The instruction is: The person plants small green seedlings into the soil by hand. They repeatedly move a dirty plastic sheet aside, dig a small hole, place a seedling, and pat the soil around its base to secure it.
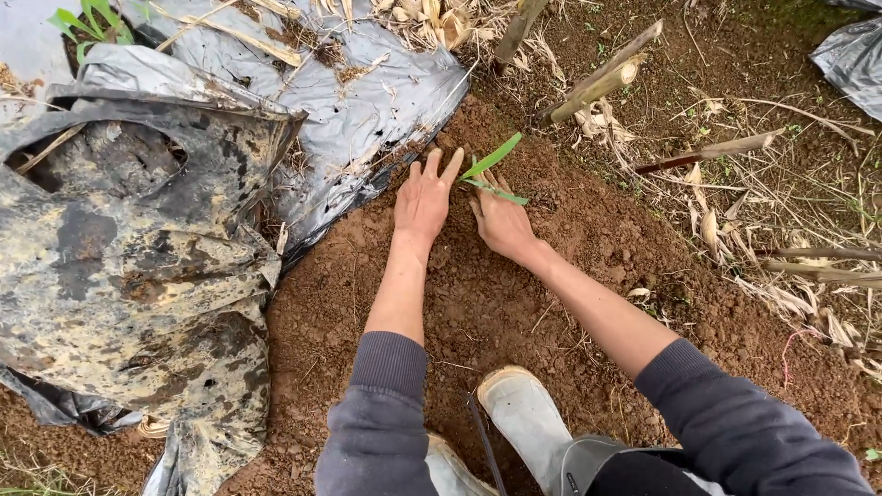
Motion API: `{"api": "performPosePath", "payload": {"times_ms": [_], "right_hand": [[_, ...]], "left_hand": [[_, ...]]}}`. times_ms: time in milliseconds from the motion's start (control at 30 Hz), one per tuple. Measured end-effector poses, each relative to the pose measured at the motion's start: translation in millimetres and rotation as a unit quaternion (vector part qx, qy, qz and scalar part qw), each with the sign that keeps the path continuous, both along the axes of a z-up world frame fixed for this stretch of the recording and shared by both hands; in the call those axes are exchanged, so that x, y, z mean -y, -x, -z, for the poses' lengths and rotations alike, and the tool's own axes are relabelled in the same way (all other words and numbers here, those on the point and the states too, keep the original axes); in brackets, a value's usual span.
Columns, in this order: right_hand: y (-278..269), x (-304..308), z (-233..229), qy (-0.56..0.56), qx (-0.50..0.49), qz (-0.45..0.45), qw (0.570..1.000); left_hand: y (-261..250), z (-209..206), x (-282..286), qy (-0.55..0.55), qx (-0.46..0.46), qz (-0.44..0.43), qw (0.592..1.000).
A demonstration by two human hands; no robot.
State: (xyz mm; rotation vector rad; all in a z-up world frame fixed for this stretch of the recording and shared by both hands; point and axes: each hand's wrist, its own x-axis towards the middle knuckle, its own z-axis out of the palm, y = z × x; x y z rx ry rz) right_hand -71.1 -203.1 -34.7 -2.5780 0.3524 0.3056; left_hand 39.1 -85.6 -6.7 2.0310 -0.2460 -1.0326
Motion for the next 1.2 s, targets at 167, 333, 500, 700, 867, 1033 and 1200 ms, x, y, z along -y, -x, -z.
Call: {"api": "performPosePath", "payload": {"times_ms": [167, 333, 500, 700, 867, 1033, 1200], "right_hand": [[-25.1, -5.7, -68.0, -0.047, -0.025, 0.012, 0.998], [3.4, 21.9, 22.4, -0.093, 0.04, 0.004, 0.995], [9.4, 30.9, 44.2, -0.121, 0.05, 0.036, 0.991], [13.3, 23.6, 12.3, -0.112, 0.116, 0.099, 0.982], [10.9, -4.5, -22.1, 0.02, -0.046, -0.055, 0.997], [17.5, 10.5, -12.0, -0.038, -0.083, -0.068, 0.994], [9.6, 0.5, -33.4, -0.006, -0.092, -0.091, 0.992]], "left_hand": [[-11.6, 100.4, 3.7, -0.174, 0.402, 0.353, 0.827], [-9.0, 137.4, -11.3, -0.122, 0.436, 0.311, 0.836], [1.2, 57.6, -32.4, -0.064, 0.367, 0.182, 0.91], [11.3, 2.6, -30.8, 0.016, 0.254, 0.122, 0.959], [50.4, 3.3, -31.1, -0.09, 0.232, 0.235, 0.94], [51.4, 11.0, -29.5, -0.101, 0.239, 0.243, 0.935], [74.1, 26.3, -35.1, -0.157, 0.276, 0.292, 0.902]]}}
